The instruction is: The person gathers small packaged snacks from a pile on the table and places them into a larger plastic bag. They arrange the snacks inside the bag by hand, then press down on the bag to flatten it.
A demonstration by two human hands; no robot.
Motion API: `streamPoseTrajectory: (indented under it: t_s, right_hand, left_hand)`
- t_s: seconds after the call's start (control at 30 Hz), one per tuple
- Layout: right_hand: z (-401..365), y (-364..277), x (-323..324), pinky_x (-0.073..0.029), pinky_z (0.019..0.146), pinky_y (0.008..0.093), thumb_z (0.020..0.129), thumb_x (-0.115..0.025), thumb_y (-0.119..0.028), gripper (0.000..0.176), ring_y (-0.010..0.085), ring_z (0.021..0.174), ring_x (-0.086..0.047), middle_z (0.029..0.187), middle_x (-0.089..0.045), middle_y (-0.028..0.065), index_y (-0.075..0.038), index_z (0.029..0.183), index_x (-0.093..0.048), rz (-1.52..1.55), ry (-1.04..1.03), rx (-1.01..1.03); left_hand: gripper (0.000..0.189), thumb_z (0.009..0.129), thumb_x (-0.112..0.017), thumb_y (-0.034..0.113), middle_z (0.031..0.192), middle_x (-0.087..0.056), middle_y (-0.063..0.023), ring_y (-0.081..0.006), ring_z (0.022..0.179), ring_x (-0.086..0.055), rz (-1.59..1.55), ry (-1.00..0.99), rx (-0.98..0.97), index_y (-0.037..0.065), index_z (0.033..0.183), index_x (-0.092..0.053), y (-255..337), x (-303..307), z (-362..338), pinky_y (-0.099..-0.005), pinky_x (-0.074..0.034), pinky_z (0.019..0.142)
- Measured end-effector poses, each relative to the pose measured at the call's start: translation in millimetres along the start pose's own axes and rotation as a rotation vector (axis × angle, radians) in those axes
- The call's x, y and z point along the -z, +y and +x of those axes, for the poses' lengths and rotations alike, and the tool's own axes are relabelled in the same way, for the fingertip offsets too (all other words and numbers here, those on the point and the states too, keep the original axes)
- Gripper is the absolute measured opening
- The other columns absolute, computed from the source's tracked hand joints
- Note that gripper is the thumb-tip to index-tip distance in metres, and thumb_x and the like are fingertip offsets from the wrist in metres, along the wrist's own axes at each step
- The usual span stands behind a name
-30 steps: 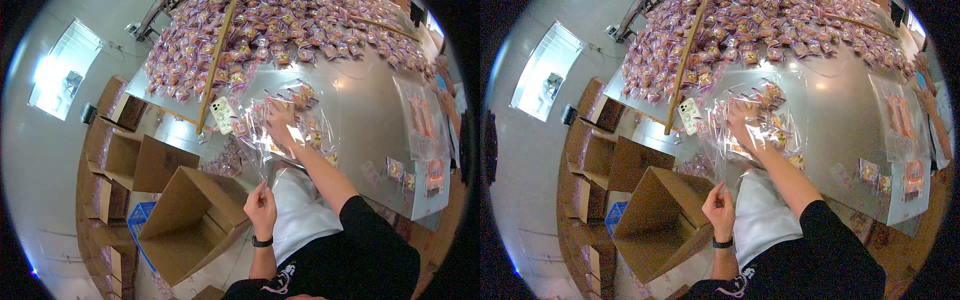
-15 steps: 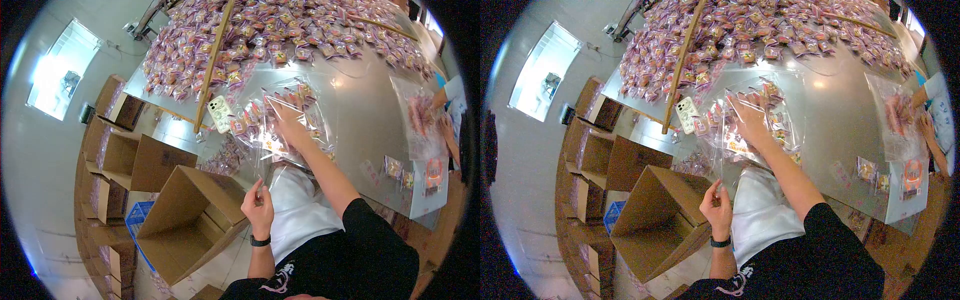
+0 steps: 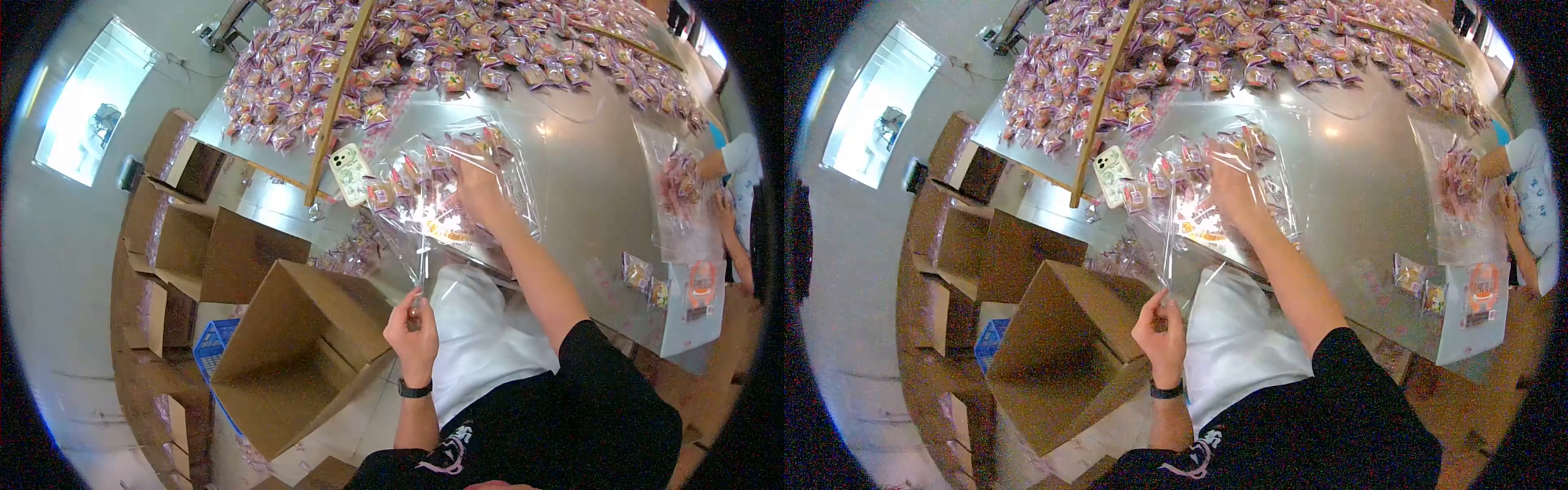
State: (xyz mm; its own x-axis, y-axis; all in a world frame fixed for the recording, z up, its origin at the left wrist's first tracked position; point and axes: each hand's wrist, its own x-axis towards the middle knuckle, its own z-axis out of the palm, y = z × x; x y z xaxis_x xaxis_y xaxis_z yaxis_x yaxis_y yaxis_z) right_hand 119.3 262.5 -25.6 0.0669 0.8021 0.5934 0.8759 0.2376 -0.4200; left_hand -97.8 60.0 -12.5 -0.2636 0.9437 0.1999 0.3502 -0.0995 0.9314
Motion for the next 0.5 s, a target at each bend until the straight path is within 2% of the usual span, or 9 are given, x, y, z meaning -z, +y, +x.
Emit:
streamPoseTrajectory:
  t_s: [0.03,0.13,0.2,0.27,0.33,0.4,0.43,0.5]
  right_hand:
    - [-1,6,-5,-0.050,0.098,0.0472,0.086,-0.074,-0.012,0.047,0.0400,0.106,-0.061,0.112,-0.064,0.0195,-0.004,0.130,-0.061,0.030,0.086,0.036]
    - [2,1,-5,-0.052,0.098,0.0454,0.093,-0.069,-0.012,0.047,0.0385,0.111,-0.063,0.116,-0.066,0.0224,-0.006,0.138,-0.058,0.169,0.088,-0.101]
    - [2,5,-10,-0.052,0.100,0.0445,0.097,-0.062,-0.011,0.045,0.0360,0.114,-0.064,0.123,-0.065,0.0243,-0.009,0.142,-0.056,0.447,0.067,-0.176]
    - [8,-6,1,-0.049,0.106,0.0434,0.100,-0.058,-0.012,0.047,0.0336,0.120,-0.064,0.130,-0.063,0.0245,-0.010,0.146,-0.053,0.529,-0.069,-0.325]
    - [18,-25,29,-0.043,0.114,0.0418,0.101,-0.057,-0.014,0.051,0.0311,0.127,-0.061,0.139,-0.060,0.0230,-0.008,0.150,-0.049,0.405,-0.318,-0.542]
    - [0,5,-6,-0.040,0.114,0.0439,0.097,-0.056,-0.012,0.057,0.0320,0.126,-0.060,0.141,-0.059,0.0199,-0.004,0.152,-0.045,0.221,-0.168,-0.160]
    - [4,12,-16,-0.046,0.106,0.0458,0.097,-0.053,-0.011,0.057,0.0333,0.120,-0.062,0.135,-0.062,0.0196,-0.006,0.153,-0.044,-0.037,-0.161,-0.050]
    - [-10,21,-17,-0.040,0.114,0.0489,0.092,-0.056,-0.009,0.063,0.0379,0.133,-0.052,0.142,-0.055,0.0243,-0.001,0.153,-0.040,-0.198,-0.070,0.146]
  left_hand:
    - [0.022,0.089,-0.073,0.002,0.070,-0.061,-0.0028,-0.0077,0.062,-0.054,0.003,0.008,-0.022,0.000,0.111,-0.075,2,-1,0,-0.0237,-0.046,0.060]
    - [0.023,0.089,-0.073,0.002,0.072,-0.064,-0.0036,-0.0079,0.062,-0.054,0.020,0.018,-0.070,0.000,0.112,-0.075,3,0,1,-0.0239,-0.046,0.060]
    - [0.023,0.089,-0.074,0.001,0.074,-0.065,-0.0038,-0.0081,0.062,-0.054,0.027,0.016,-0.067,0.001,0.112,-0.075,-3,1,0,-0.0242,-0.047,0.060]
    - [0.023,0.089,-0.074,0.002,0.076,-0.066,-0.0036,-0.0084,0.063,-0.055,0.037,0.019,-0.068,0.001,0.112,-0.076,-4,3,0,-0.0245,-0.047,0.060]
    - [0.023,0.089,-0.074,0.002,0.076,-0.066,-0.0034,-0.0086,0.063,-0.055,0.047,0.016,-0.070,0.001,0.111,-0.076,-2,4,1,-0.0246,-0.047,0.061]
    - [0.022,0.089,-0.075,0.003,0.077,-0.066,-0.0032,-0.0088,0.063,-0.055,0.050,0.001,-0.071,0.002,0.111,-0.076,0,4,1,-0.0246,-0.047,0.061]
    - [0.022,0.089,-0.074,0.003,0.076,-0.066,-0.0033,-0.0087,0.063,-0.055,0.043,0.006,-0.074,0.002,0.111,-0.076,1,4,0,-0.0245,-0.047,0.061]
    - [0.022,0.089,-0.074,0.003,0.075,-0.066,-0.0033,-0.0085,0.062,-0.055,0.023,0.020,-0.090,0.001,0.111,-0.076,2,1,2,-0.0243,-0.046,0.061]
